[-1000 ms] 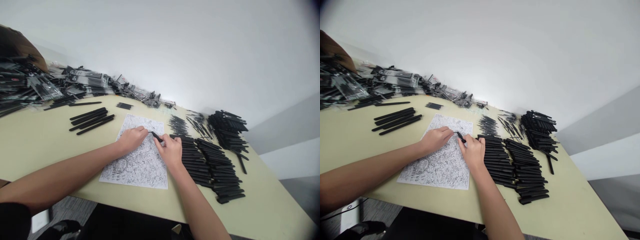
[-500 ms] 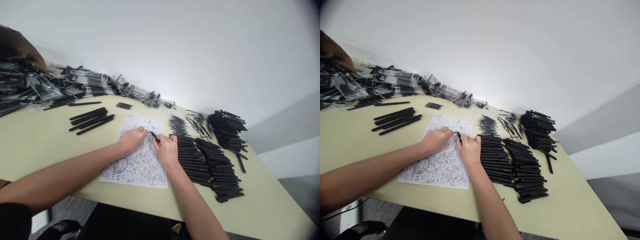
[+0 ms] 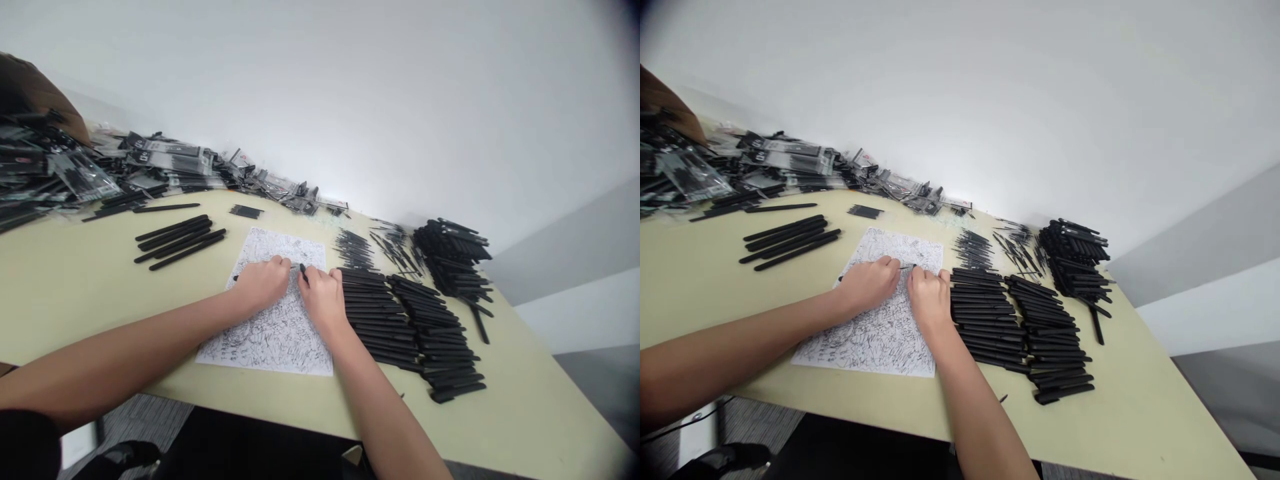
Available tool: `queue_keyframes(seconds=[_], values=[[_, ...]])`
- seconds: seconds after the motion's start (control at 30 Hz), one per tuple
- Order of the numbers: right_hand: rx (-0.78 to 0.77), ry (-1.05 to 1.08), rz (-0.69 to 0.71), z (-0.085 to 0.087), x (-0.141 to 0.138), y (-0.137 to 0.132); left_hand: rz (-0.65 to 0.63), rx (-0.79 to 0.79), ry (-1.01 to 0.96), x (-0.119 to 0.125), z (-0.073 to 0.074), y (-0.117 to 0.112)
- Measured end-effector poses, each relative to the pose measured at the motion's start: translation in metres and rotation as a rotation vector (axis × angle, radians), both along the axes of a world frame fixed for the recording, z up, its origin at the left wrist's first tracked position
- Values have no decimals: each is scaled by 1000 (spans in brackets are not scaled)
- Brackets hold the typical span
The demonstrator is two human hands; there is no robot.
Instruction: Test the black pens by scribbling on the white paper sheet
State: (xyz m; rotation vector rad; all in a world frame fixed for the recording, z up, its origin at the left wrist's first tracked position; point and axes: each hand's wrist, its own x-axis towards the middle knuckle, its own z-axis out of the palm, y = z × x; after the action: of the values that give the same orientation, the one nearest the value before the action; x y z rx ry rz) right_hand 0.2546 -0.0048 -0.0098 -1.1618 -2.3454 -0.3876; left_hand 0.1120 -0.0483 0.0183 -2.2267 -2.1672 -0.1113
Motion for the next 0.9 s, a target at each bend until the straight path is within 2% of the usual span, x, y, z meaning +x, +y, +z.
queue_keyframes(seconds=[0.17,0.37,0.67,0.9], values=[[17,61,-22,0,1,3,5,9,16,7,3,-6],[30,138,-6,1,4,0,51,60,28,-4,0,0],[59,194,131,3,4,-5,16,58,45,-7,-4,1],[81,168,69,0,4,1,9,47,42,-6,-9,2]])
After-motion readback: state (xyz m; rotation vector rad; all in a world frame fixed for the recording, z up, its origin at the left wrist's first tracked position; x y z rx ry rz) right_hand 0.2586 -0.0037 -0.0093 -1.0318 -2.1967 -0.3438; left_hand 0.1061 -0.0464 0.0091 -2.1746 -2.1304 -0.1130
